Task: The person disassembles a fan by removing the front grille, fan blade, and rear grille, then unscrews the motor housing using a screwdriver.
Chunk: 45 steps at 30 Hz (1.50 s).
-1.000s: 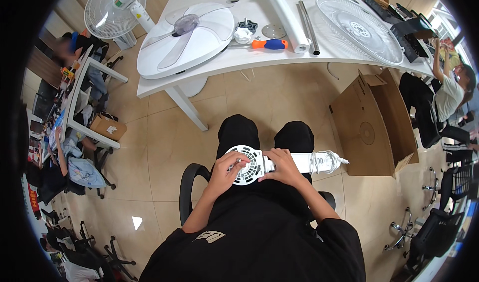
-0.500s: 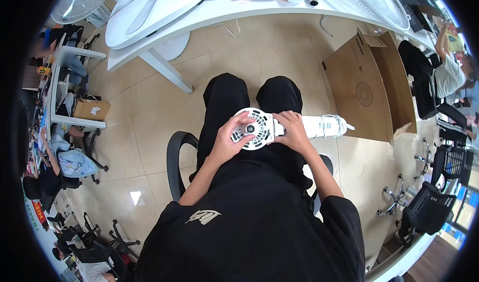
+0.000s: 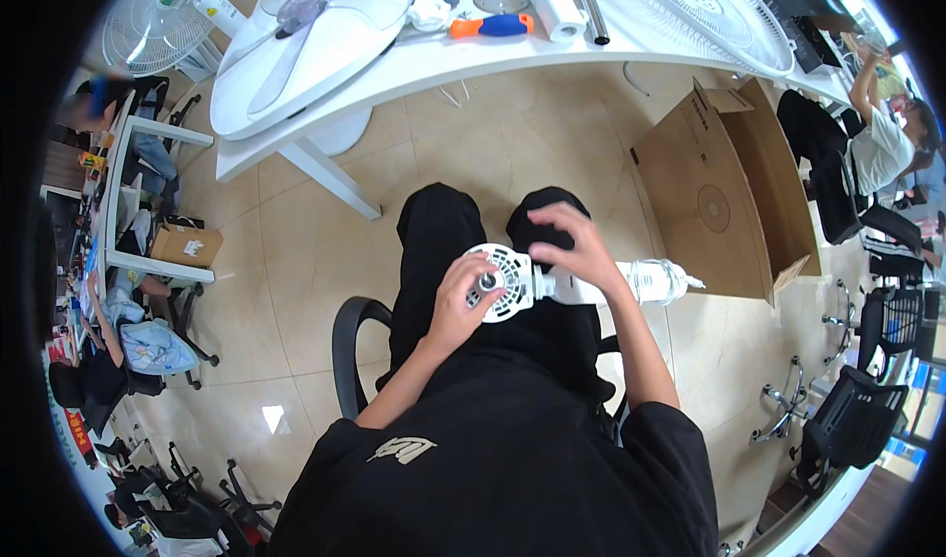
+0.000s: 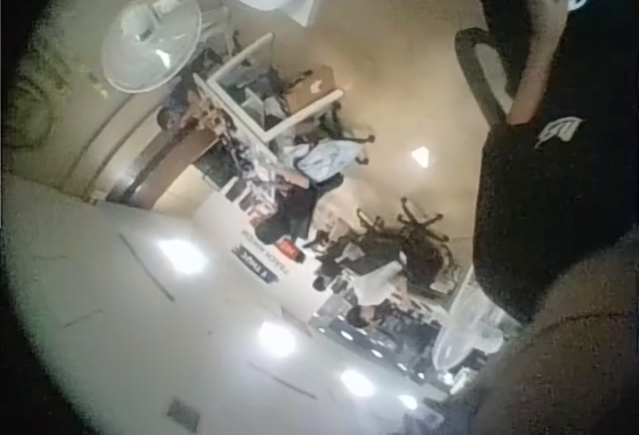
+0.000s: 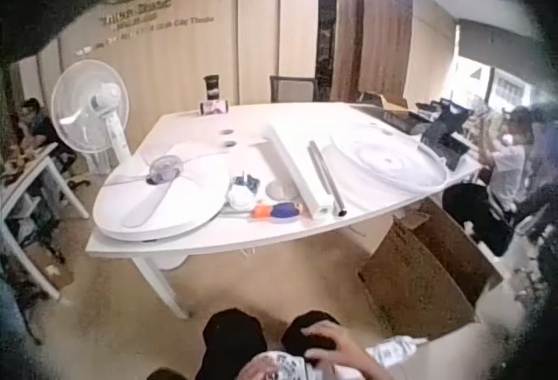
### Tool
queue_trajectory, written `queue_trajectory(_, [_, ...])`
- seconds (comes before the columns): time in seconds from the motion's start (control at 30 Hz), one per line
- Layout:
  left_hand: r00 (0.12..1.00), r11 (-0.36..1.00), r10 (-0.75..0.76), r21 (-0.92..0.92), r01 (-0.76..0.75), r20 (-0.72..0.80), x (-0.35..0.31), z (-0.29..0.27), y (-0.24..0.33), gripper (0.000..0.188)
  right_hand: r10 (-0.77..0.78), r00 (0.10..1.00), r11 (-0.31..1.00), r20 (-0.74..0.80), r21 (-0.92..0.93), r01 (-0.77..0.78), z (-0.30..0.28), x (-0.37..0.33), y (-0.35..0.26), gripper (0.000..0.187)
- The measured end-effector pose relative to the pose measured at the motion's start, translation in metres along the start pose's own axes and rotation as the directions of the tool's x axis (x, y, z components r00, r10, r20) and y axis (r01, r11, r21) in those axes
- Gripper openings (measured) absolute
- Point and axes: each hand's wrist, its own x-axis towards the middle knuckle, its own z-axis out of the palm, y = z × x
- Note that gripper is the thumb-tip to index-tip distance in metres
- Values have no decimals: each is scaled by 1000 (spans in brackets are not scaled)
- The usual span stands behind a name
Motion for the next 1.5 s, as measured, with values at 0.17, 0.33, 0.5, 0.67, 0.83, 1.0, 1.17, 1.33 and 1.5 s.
queue_trajectory(0.17, [999, 999, 41, 12, -41, 2, 1, 1, -2, 20, -342, 860, 894, -378, -412, 175, -22, 120, -67, 27])
queue_trajectory(0.33, [999, 999, 35, 4, -35, 22, 5, 1, -1, 20, -424, 806, 751, -412, -658, 58, -41, 209, -82, 42])
queue_trajectory(0.5, [1000, 1000, 8, 3, -8, 0, 2, 1, -4, 22, -421, 825, 639, -376, -769, -24, -43, 226, -75, 45])
queue_trajectory(0.67, [1000, 1000, 17, 13, -17, -12, -1, -3, -3, 23, -335, 883, 628, -329, -776, -50, -51, 206, -80, 42])
queue_trajectory(0.83, [999, 1000, 14, 8, -14, -33, -1, -4, -5, 29, -359, 826, 782, -434, -623, 13, -66, 146, -102, 35])
queue_trajectory(1.0, [999, 998, -10, 60, 13, -48, 5, -7, 0, 48, -42, 846, 921, -532, 307, 239, -53, 76, -129, 28])
queue_trajectory(1.17, [997, 920, 49, 392, -24, -56, 13, -4, 9, 97, 0, 885, 892, -466, 401, 211, -5, 47, -101, 22])
queue_trajectory(1.33, [1000, 974, -4, 227, 7, -14, 8, 3, -3, 91, -6, 939, 947, -345, 299, 116, 34, 37, -85, 18])
queue_trajectory(1.5, [1000, 980, -5, 199, 10, -30, 7, 5, -5, 87, -41, 955, 970, -293, 217, 108, 47, 37, -84, 22])
